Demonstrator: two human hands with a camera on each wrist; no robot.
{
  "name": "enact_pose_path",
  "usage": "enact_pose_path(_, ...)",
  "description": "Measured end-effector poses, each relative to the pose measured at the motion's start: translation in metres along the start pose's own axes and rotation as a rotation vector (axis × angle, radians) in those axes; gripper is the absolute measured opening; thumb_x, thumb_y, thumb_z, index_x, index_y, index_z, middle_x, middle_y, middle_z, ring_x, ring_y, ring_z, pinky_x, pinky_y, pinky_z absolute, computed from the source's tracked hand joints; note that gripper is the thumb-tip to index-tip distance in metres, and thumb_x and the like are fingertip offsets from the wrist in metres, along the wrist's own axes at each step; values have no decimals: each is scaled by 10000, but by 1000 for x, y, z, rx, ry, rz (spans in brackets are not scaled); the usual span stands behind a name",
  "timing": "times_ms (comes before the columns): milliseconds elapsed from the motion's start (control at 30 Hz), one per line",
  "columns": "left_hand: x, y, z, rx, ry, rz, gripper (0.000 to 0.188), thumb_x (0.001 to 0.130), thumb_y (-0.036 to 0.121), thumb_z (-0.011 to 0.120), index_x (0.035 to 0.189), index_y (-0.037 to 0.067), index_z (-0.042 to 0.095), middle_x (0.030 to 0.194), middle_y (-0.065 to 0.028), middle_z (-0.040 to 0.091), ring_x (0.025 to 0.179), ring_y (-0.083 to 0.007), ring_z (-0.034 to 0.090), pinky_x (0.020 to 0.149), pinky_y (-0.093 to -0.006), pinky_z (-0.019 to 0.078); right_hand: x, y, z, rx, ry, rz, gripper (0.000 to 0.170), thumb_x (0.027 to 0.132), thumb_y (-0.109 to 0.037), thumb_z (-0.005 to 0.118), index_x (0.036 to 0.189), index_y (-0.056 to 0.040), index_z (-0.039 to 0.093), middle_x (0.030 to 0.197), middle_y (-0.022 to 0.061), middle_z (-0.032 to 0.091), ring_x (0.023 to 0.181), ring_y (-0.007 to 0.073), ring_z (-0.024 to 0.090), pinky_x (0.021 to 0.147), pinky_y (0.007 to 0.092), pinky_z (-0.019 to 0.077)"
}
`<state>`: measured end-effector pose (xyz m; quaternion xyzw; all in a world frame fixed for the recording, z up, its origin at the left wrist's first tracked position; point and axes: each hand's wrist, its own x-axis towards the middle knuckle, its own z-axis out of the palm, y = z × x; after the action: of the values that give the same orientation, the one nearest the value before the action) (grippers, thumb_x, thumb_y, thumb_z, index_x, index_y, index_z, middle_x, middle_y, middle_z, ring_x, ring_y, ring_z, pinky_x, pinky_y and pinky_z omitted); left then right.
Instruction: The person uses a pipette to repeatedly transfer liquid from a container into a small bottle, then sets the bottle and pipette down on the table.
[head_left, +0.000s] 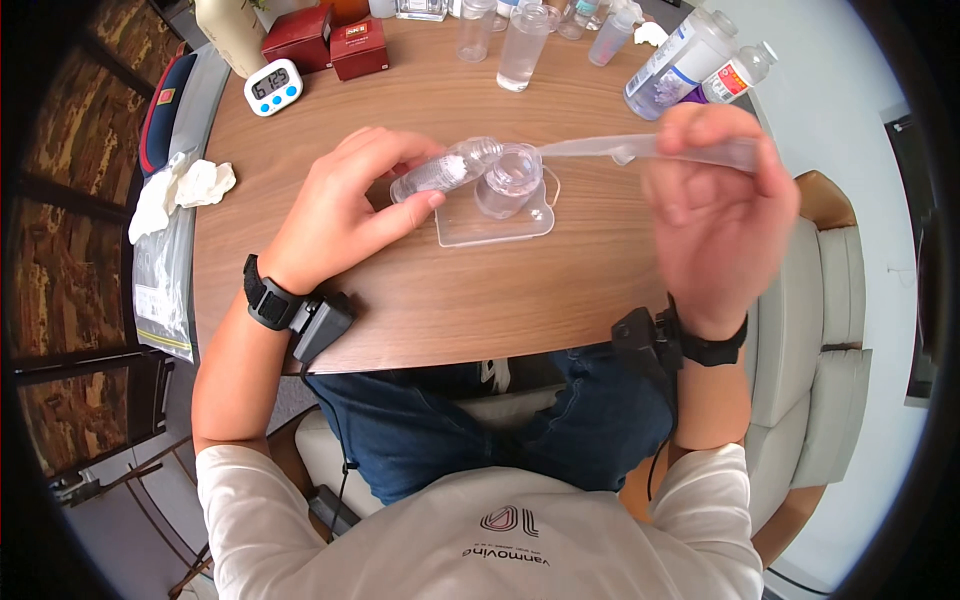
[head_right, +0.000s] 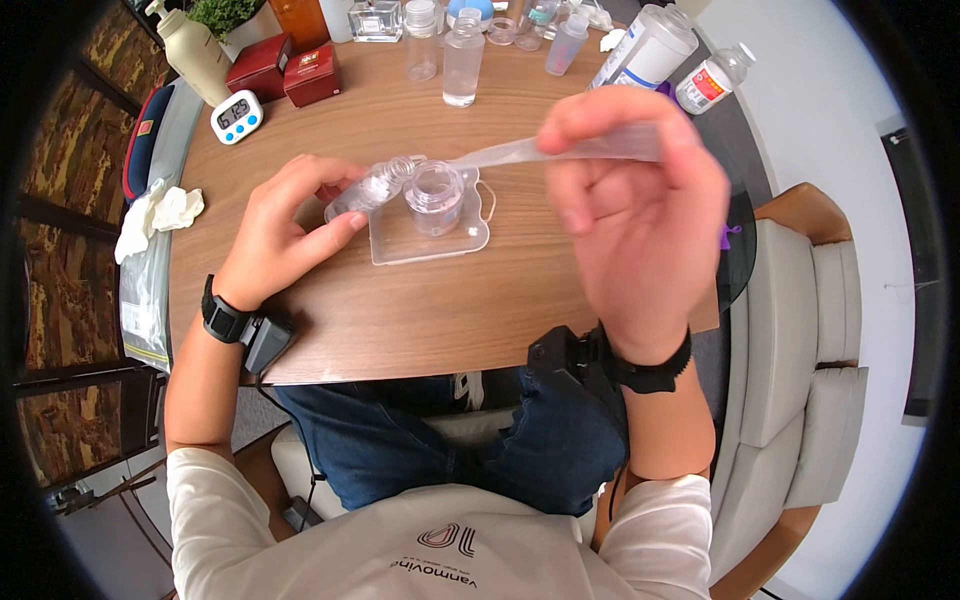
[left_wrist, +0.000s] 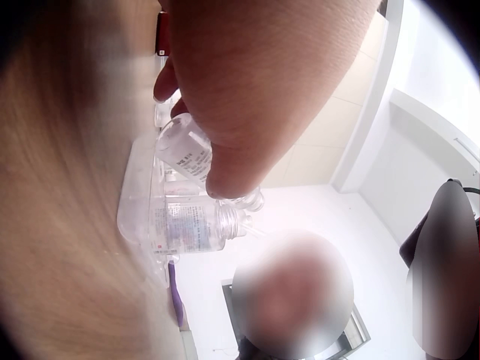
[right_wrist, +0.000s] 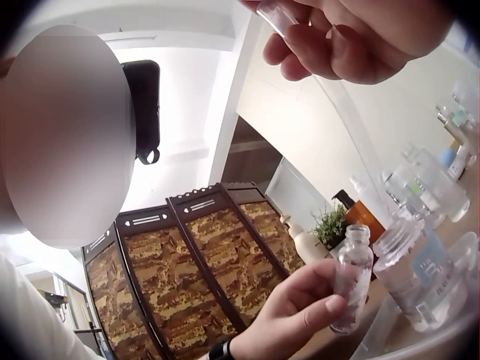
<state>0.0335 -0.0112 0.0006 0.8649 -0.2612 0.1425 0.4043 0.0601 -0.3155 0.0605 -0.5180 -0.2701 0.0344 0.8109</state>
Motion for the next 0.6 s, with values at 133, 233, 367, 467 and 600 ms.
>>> enact_pose_path(133, 1, 0, 0, 2, -8, 19, 328, 849, 140, 785, 1135, 12, 686, 944, -97, 665, 849, -218, 604, 789, -333, 509, 0, -5, -1, 104, -3, -111, 504, 1053, -376, 295, 1071, 11, 618, 1037, 196, 674, 579, 147, 459, 579, 266, 398)
enact_pose_path(233, 1, 1, 0, 6, -9, 13, 336, 847, 138, 785, 1140, 9, 682, 947, -99, 666, 848, -219, 602, 792, -336, 509, 0, 0, 3, 132, -35, -115, 508, 1053, -372, 288, 1086, 13, 617, 1037, 206, 677, 568, 152, 453, 586, 266, 404)
enact_pose_path(367, 1, -1, 1, 5, -16, 28, 340, 848, 141, 785, 1141, 5, 678, 951, -101, 667, 849, -221, 602, 795, -339, 509, 1, 6, 5, 130, -81, -102, 508, 1053, -369, 293, 1113, 15, 620, 1042, 206, 683, 572, 155, 456, 599, 266, 412)
enact_pose_path(467, 1, -1, 0, -1, -15, 26, 336, 851, 149, 784, 1135, 4, 677, 956, -103, 670, 849, -222, 602, 793, -339, 509, 1, 9, 6, 130, -78, -89, 514, 1054, -375, 297, 1119, 15, 626, 1045, 203, 687, 578, 154, 459, 611, 266, 415)
enact_pose_path(600, 1, -1, 0, 1, -13, 31, 334, 855, 158, 784, 1133, 6, 678, 958, -102, 673, 845, -221, 602, 785, -338, 508, 1, 9, 7, 130, -62, -84, 528, 1059, -385, 296, 1125, 17, 631, 1048, 201, 689, 585, 157, 467, 621, 266, 419)
